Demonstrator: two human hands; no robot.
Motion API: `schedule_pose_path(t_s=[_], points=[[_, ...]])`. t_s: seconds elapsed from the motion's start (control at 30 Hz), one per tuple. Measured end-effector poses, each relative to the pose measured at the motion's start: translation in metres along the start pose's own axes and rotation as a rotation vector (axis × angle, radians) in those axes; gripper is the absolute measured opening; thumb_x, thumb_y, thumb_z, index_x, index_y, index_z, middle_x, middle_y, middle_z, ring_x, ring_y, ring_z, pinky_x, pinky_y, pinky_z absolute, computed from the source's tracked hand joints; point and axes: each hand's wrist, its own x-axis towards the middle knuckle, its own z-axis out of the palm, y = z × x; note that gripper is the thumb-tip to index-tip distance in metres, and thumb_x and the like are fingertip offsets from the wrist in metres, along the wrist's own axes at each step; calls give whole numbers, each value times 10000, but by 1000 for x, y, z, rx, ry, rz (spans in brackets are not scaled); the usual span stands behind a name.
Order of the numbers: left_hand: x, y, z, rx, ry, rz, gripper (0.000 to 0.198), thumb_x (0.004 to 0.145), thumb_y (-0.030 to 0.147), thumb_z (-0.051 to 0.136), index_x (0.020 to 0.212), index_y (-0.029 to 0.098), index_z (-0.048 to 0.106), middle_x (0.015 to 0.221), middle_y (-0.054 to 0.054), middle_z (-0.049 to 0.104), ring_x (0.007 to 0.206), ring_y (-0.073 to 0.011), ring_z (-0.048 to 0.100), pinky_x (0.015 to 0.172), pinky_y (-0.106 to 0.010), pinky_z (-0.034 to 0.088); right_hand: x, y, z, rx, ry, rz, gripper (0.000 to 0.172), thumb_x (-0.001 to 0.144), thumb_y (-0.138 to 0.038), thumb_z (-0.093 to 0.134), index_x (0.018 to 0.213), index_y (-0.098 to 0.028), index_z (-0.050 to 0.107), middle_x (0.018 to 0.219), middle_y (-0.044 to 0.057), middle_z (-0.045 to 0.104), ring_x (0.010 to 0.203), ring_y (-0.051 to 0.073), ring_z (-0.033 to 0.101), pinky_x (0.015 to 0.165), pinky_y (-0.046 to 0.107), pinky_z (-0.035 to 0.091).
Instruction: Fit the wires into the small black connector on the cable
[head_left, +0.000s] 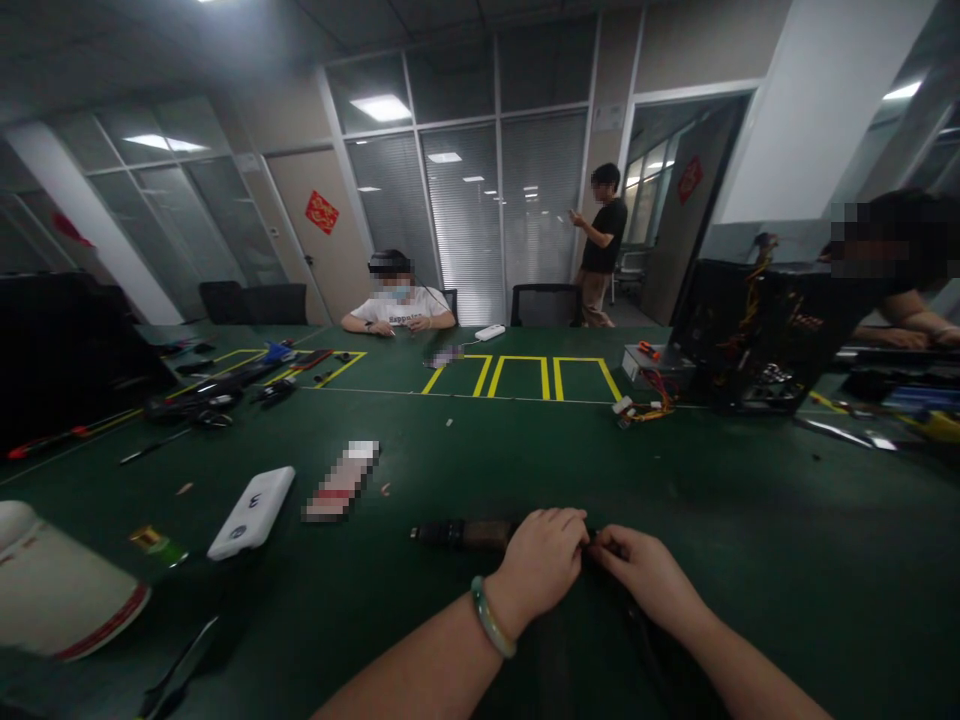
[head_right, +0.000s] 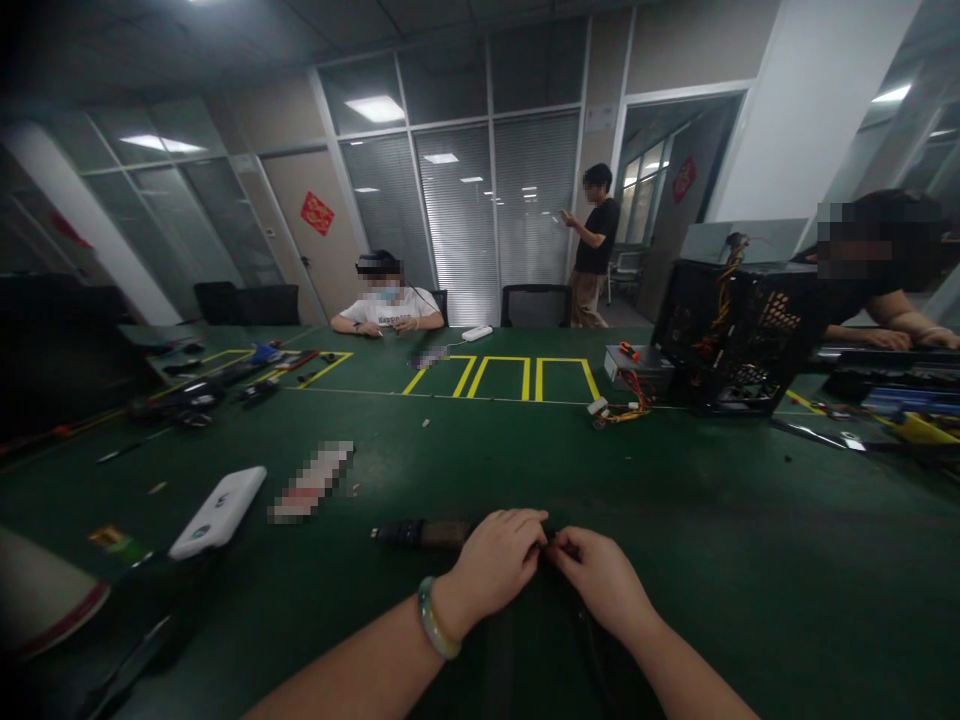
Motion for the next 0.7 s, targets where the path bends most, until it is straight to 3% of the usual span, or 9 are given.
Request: schedule_pose_path(t_s=[0.27,0.7], points=[[-2,-2,2,-2,35,-65,181,846,183,628,1007,202,550,1285,-48,562,1169,-205,531,992,-363,428,-3,-4,-3,24,-10,34,231,890,-385,525,835,-230,687,786,-7,704,701,179,631,585,245,401],[0,0,-2,-12,2,1,133,878,133,569,990,204,571,1288,-34,575,1176,-199,534,990,-371,430,-1,-1,0,49,9,12,238,868,-398,538,824,-221,691,770,1,705,713,187,628,605,250,403]])
